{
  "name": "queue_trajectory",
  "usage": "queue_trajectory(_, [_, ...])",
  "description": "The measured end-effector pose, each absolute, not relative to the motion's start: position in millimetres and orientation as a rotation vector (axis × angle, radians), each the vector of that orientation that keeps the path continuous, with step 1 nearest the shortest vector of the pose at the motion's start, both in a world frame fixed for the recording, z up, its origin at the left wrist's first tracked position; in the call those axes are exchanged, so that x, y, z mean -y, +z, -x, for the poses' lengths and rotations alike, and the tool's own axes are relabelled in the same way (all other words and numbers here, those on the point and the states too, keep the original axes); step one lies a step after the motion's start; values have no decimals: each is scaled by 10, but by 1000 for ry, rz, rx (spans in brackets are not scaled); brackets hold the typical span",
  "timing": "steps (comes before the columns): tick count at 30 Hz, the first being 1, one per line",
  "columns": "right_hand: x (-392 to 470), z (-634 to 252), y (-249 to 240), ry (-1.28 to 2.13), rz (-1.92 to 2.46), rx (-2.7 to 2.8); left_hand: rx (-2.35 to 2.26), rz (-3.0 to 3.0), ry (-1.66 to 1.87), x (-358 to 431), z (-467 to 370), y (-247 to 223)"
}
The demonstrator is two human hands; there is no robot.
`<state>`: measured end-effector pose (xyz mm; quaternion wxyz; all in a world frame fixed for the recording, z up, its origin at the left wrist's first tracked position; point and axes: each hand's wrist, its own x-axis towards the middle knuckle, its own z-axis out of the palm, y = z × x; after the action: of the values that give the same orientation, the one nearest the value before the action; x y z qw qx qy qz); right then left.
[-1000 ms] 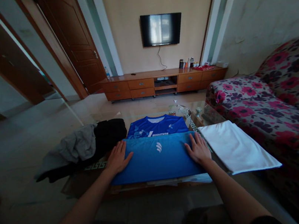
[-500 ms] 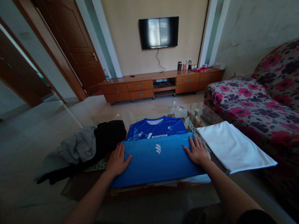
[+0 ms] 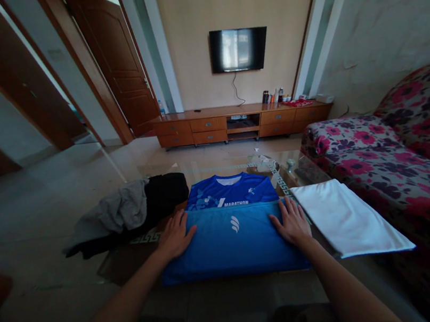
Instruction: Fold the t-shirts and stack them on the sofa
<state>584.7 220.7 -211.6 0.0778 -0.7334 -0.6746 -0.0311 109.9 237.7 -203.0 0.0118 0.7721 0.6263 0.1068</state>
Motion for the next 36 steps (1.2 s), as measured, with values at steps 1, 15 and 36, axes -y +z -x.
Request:
queue_trajectory(1, [-2239, -5817, -2125, -89, 2195, 2023, -1938, -2423, 365, -2406, -1123, -2052])
queue_trajectory(15, [-2329, -5852, -2244, 41, 2204, 2052, -1924, -2331, 361, -2590, -1124, -2194])
queue_trajectory(36, [-3986, -6170, -1968, 105, 2116, 1823, -1945, -2240, 577, -4043, -1330, -1874])
